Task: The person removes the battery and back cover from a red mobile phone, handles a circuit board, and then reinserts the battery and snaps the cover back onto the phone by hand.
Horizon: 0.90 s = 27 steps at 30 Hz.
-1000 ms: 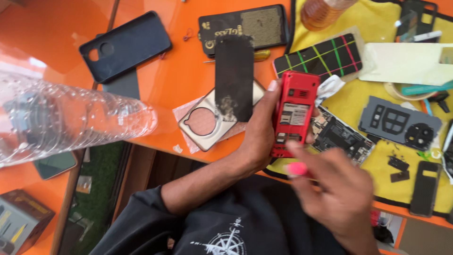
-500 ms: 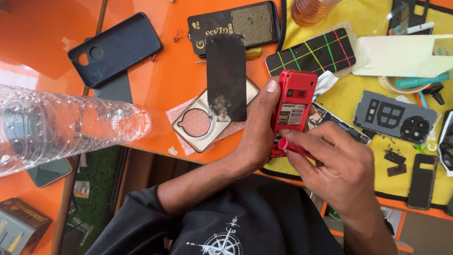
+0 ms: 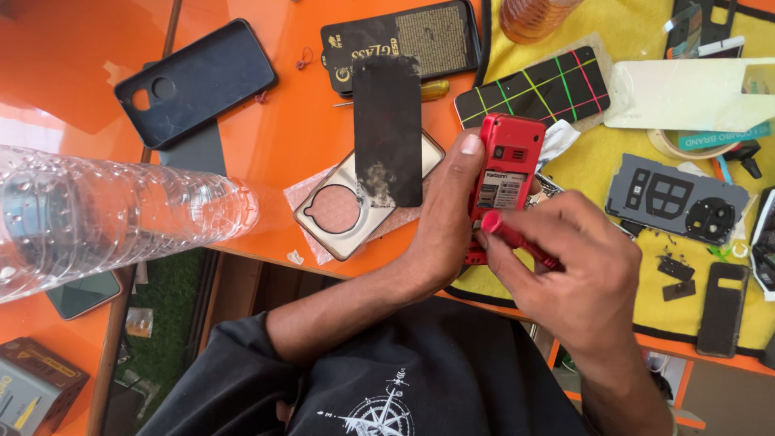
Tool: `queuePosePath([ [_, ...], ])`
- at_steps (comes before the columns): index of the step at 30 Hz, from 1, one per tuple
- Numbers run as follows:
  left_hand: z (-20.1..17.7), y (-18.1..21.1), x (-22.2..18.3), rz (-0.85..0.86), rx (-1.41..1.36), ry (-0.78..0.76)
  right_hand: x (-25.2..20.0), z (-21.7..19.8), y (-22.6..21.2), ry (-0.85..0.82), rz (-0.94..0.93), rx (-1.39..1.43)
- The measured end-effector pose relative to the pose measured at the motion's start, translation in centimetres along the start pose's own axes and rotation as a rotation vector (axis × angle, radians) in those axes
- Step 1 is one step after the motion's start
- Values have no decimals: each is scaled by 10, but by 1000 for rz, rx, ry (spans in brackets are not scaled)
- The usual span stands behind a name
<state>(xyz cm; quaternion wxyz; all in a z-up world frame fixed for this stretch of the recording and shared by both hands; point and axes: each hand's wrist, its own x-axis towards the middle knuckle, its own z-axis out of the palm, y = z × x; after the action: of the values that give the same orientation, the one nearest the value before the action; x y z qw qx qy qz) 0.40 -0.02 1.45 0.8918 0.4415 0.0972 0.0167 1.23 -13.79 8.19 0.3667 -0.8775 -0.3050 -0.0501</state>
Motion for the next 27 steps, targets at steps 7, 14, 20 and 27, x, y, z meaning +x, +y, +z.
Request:
queuePosePath([
  [7, 3, -11, 2, 27, -38, -2, -2, 4, 22, -41, 258, 263],
  [14, 2, -10, -1, -23, -45, -32, -5, 14, 33, -29, 372, 397],
  [20, -1, -15, 2, -69, -157, 13, -4, 21, 30, 23, 337, 381],
  [27, -8, -15, -3, -14, -97, -18, 4, 15, 28, -89, 292, 238],
])
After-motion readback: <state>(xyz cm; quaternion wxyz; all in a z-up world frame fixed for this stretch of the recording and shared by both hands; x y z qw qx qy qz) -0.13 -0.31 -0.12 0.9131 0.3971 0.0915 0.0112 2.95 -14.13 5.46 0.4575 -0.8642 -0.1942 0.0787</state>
